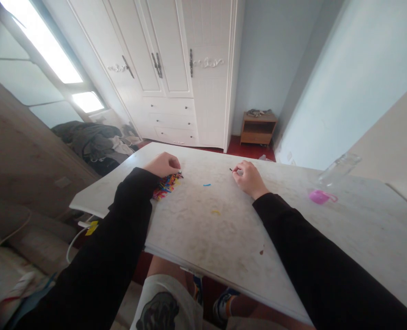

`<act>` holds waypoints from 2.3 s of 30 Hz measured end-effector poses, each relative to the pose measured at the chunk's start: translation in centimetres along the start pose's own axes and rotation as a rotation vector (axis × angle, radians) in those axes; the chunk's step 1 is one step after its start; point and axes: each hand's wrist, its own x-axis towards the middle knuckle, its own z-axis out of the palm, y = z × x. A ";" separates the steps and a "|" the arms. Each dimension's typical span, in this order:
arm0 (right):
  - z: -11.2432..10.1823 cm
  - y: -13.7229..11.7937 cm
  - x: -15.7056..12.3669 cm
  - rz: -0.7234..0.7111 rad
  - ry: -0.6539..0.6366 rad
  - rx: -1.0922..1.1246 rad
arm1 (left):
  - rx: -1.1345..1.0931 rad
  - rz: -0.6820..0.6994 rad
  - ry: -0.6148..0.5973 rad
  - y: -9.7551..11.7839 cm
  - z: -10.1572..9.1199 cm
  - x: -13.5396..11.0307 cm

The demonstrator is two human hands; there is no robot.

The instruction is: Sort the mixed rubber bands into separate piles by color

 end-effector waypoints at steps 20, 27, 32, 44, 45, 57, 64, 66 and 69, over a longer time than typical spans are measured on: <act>-0.1 -0.1 0.0 0.014 -0.021 -0.007 | 0.016 -0.026 -0.120 -0.1 0.4 0.0; -0.1 -0.2 0.0 0.026 -0.035 -0.018 | -0.031 0.044 -0.123 0.2 0.2 -0.1; -0.1 -0.2 0.0 0.022 -0.037 -0.017 | -0.027 0.046 -0.170 -0.2 0.3 0.0; -0.1 -0.1 0.0 0.010 -0.046 -0.014 | -0.050 0.064 -0.190 -0.9 0.9 0.1; -0.1 -0.2 0.0 0.009 -0.048 -0.014 | -0.066 0.061 -0.195 -1.0 1.0 0.2; -0.1 -0.3 0.0 0.003 -0.042 -0.005 | -0.118 0.127 -0.078 -0.2 0.5 0.1; -0.1 -0.3 0.0 0.000 -0.028 -0.010 | -0.295 0.223 0.037 0.5 1.0 0.5; 0.0 -0.3 0.0 0.003 -0.028 -0.013 | -0.293 0.255 0.058 0.5 1.4 0.7; -0.1 -0.3 0.0 0.008 -0.026 -0.010 | -0.368 0.280 0.060 0.9 2.0 0.8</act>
